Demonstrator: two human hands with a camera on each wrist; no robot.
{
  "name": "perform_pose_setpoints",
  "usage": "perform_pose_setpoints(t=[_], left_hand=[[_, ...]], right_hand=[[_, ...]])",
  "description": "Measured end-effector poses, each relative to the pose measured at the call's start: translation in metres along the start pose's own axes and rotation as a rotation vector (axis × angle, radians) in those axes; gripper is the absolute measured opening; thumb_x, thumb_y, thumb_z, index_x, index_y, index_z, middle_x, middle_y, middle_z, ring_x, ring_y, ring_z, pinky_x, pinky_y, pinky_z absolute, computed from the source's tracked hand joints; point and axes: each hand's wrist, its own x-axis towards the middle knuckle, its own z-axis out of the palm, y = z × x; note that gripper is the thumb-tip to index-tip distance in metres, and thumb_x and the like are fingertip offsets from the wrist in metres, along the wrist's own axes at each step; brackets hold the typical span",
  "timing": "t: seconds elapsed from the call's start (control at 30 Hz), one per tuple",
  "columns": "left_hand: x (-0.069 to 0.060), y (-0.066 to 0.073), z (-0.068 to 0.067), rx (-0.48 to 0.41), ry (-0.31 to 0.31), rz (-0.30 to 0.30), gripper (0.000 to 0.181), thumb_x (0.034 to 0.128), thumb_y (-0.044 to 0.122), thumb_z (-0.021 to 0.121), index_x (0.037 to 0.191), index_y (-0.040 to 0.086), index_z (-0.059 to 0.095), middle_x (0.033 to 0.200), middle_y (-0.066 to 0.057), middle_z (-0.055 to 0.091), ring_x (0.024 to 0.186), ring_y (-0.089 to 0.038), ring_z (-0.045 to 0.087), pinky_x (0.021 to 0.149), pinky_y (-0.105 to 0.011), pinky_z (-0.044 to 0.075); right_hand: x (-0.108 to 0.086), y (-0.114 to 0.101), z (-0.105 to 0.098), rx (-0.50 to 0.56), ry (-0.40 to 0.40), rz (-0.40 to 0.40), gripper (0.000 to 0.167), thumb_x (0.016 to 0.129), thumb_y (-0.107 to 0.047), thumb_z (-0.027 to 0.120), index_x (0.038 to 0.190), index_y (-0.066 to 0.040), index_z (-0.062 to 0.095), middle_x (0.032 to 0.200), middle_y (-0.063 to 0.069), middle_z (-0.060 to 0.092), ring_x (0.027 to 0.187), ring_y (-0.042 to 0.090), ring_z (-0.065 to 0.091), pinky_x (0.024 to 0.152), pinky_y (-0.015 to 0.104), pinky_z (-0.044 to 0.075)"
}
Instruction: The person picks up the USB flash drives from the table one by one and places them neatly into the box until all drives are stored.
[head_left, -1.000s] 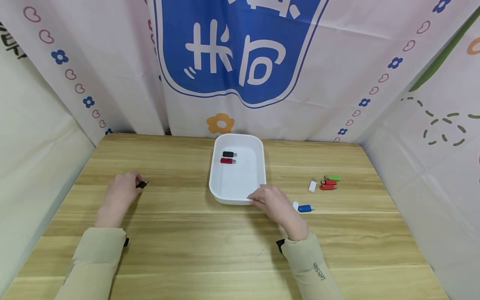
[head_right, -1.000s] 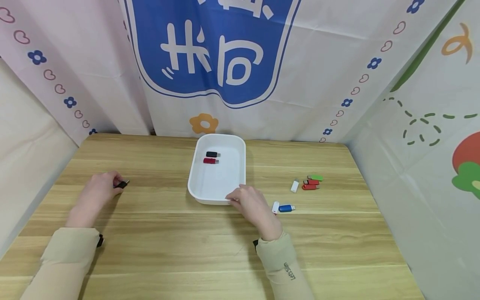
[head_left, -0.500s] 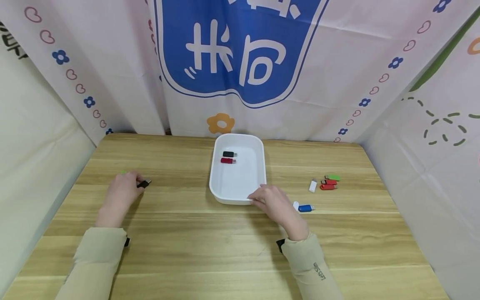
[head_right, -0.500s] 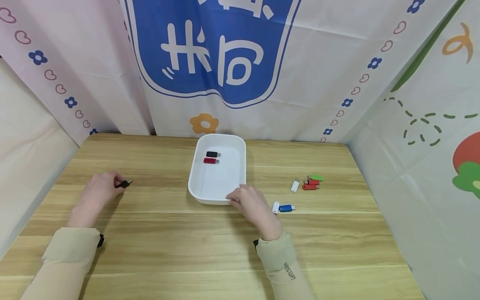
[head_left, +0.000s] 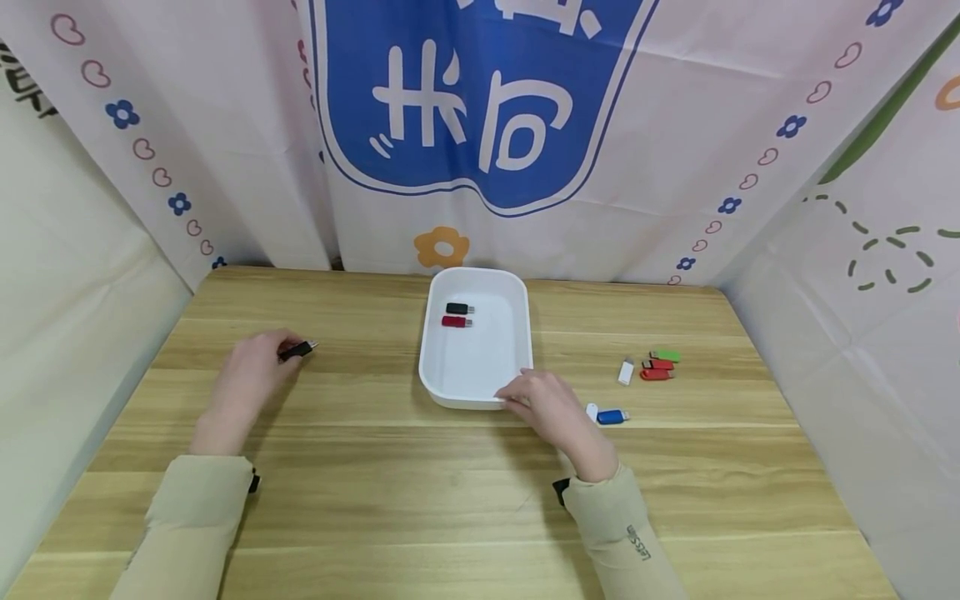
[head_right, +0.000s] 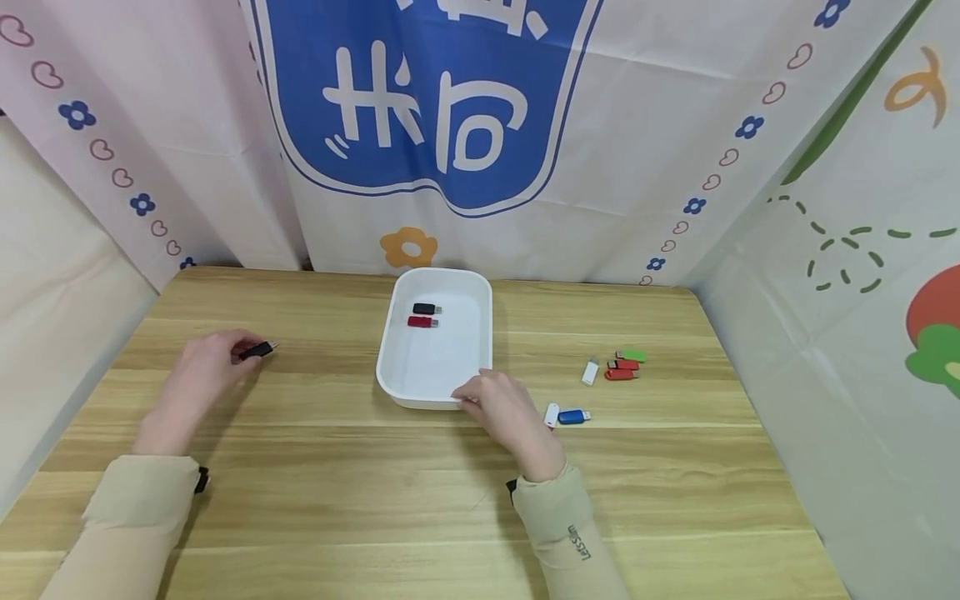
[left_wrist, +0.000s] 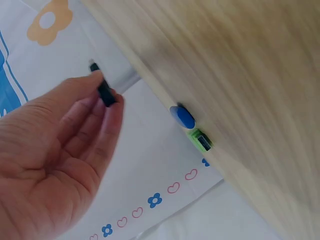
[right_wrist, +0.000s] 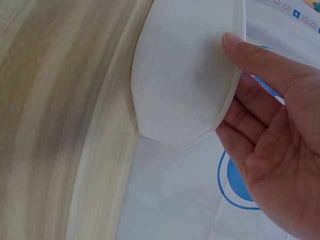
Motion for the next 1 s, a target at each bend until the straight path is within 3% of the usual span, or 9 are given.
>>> perform_pose_setpoints(t=[0.17, 0.53, 1.0], left_hand=[[0.005, 0.003, -0.001, -0.012, -0.003, 0.065, 0.025, 0.0905, 0.001, 0.068, 0.115, -0.004, 0.067, 0.111, -0.028, 0.069, 0.1, -0.043, 0.065, 0.085, -0.058, 0.052], [0.01, 0.013, -0.007, -0.01, 0.052, 0.107, 0.03, 0.0914, 0.002, 0.068, 0.121, -0.001, 0.067, 0.119, -0.029, 0.067, 0.106, -0.046, 0.065, 0.085, -0.059, 0.051], [0.019, 0.046, -0.003, 0.033, 0.181, 0.317, 0.025, 0.089, 0.005, 0.072, 0.114, 0.003, 0.073, 0.114, -0.021, 0.072, 0.106, -0.041, 0.068, 0.091, -0.055, 0.054]], right_hand=[[-0.001, 0.0, 0.0, 0.001, -0.004, 0.005, 0.012, 0.088, -0.011, 0.074, 0.099, -0.012, 0.08, 0.097, 0.0, 0.079, 0.107, 0.022, 0.072, 0.1, 0.039, 0.055], [0.0, 0.0, 0.0, 0.003, -0.008, 0.023, 0.013, 0.088, -0.012, 0.074, 0.099, -0.013, 0.081, 0.098, 0.0, 0.079, 0.114, 0.027, 0.069, 0.099, 0.041, 0.055], [0.0, -0.001, -0.001, 0.007, -0.013, 0.022, 0.013, 0.088, -0.012, 0.074, 0.099, -0.012, 0.08, 0.098, 0.0, 0.079, 0.112, 0.026, 0.07, 0.098, 0.041, 0.055]])
